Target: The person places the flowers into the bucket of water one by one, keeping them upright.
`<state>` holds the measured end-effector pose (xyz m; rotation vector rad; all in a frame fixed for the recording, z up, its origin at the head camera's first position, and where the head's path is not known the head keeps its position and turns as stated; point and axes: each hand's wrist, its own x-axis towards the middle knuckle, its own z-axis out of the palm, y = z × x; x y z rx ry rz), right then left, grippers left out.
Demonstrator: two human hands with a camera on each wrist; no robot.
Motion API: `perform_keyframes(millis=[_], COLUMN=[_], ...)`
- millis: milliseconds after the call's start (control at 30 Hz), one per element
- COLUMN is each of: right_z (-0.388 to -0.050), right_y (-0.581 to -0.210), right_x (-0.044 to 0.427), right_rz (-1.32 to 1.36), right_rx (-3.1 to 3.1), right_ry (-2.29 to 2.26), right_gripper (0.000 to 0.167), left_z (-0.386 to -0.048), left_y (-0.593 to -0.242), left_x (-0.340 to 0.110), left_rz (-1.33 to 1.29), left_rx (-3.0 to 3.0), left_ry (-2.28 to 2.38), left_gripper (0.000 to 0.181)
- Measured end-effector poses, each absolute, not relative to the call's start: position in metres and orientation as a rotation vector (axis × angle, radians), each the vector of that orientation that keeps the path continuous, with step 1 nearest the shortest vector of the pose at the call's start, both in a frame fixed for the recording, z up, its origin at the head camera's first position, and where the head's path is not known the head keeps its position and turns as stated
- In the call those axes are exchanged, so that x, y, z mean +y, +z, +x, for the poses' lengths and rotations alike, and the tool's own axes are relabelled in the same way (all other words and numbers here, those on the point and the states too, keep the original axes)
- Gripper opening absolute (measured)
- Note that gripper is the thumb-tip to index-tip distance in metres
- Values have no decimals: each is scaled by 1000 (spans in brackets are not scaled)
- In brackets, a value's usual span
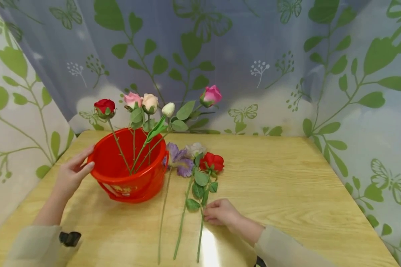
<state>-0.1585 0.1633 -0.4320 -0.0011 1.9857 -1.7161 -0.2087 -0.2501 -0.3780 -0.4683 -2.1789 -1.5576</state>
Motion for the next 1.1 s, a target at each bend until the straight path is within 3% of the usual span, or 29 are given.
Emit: perform_keyframes(millis=[233, 833, 1100], right_z=[-162, -167, -166], right_y=[-434, -438, -437], right_x=[160, 151, 152], right_rz=[58, 119, 103], right_rx=[1982, 2141, 2112], right_ry=[-1734, -1612, -1653], right_gripper=[34, 12, 14], left_z=[-209, -208, -208], left_y=[-379, -378, -379], left_x=[-250, -249, -251], left_rz=[-498, -495, -485], left_rx=[-2165, -2165, -2176], left_ry=[-1563, -1575, -1562], left_gripper=[44, 44, 45])
